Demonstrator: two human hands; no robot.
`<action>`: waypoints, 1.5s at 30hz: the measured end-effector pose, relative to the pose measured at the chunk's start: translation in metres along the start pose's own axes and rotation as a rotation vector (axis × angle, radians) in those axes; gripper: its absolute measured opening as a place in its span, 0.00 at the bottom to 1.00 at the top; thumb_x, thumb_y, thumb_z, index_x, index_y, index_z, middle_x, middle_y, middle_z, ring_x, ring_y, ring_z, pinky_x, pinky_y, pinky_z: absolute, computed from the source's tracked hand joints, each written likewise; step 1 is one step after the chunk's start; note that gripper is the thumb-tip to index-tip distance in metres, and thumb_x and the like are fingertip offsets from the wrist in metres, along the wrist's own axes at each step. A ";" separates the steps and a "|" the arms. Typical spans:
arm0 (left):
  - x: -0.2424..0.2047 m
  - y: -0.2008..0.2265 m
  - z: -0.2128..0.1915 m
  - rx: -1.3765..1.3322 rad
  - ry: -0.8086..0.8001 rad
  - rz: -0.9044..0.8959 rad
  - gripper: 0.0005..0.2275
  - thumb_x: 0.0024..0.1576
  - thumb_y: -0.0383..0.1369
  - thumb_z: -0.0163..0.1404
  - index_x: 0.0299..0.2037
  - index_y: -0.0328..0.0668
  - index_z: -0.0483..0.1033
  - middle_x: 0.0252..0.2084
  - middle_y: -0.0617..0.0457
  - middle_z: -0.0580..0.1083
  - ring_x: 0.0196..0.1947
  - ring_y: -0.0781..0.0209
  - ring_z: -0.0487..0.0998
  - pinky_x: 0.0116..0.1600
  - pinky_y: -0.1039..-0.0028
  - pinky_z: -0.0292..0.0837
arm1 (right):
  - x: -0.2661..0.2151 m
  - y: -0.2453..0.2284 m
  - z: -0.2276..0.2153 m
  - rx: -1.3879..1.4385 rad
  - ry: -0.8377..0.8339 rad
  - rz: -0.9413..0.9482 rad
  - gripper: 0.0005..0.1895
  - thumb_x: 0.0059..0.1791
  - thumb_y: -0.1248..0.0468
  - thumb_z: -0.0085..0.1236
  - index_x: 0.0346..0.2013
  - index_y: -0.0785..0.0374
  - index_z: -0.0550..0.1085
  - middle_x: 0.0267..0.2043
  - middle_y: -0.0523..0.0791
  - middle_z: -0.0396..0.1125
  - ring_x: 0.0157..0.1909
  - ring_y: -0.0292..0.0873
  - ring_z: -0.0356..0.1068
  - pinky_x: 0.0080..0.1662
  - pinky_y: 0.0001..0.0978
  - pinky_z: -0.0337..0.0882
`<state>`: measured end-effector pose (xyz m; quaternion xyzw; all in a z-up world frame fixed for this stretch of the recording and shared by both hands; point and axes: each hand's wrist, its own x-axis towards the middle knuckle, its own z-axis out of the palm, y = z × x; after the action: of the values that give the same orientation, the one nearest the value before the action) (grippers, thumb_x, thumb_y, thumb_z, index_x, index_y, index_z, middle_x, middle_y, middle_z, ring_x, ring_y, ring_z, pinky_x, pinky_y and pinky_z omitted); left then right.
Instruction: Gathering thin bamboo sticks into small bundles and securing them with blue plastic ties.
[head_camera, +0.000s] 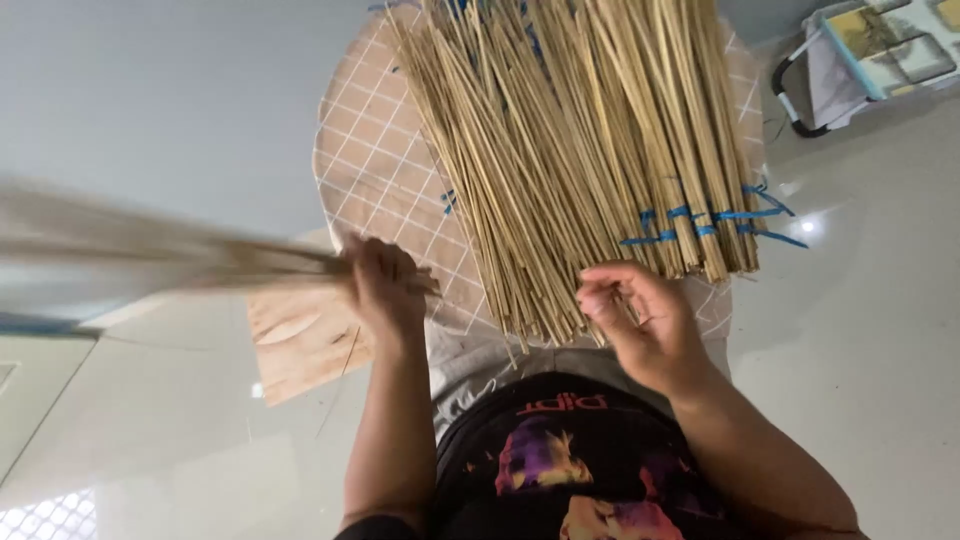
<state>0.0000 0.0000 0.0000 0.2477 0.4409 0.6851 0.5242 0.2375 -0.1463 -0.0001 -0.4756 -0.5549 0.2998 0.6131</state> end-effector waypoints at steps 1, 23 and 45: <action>-0.012 0.004 0.005 -0.003 -0.005 0.000 0.14 0.61 0.31 0.44 0.23 0.55 0.54 0.15 0.65 0.52 0.12 0.71 0.56 0.12 0.80 0.44 | 0.006 -0.003 0.005 -0.003 0.003 -0.004 0.15 0.50 0.67 0.60 0.49 0.74 0.76 0.38 0.54 0.76 0.39 0.46 0.77 0.45 0.40 0.76; -0.075 -0.028 0.019 -0.510 -0.524 -0.039 0.15 0.68 0.49 0.37 0.37 0.48 0.59 0.17 0.56 0.60 0.11 0.63 0.66 0.20 0.75 0.68 | 0.017 -0.032 0.047 -0.357 -0.505 -0.069 0.10 0.57 0.63 0.47 0.46 0.67 0.73 0.23 0.51 0.71 0.22 0.54 0.72 0.26 0.41 0.73; -0.084 0.001 0.036 -0.479 -0.261 -0.135 0.22 0.66 0.56 0.32 0.28 0.51 0.56 0.14 0.60 0.51 0.07 0.67 0.52 0.10 0.77 0.53 | 0.006 -0.025 0.102 -0.021 -0.192 -0.416 0.27 0.60 0.68 0.32 0.73 0.80 0.50 0.49 0.54 0.62 0.52 0.50 0.69 0.55 0.46 0.73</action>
<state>0.0556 -0.0666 0.0286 0.1729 0.2107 0.6957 0.6647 0.1363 -0.1247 0.0183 -0.3266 -0.6998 0.2049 0.6014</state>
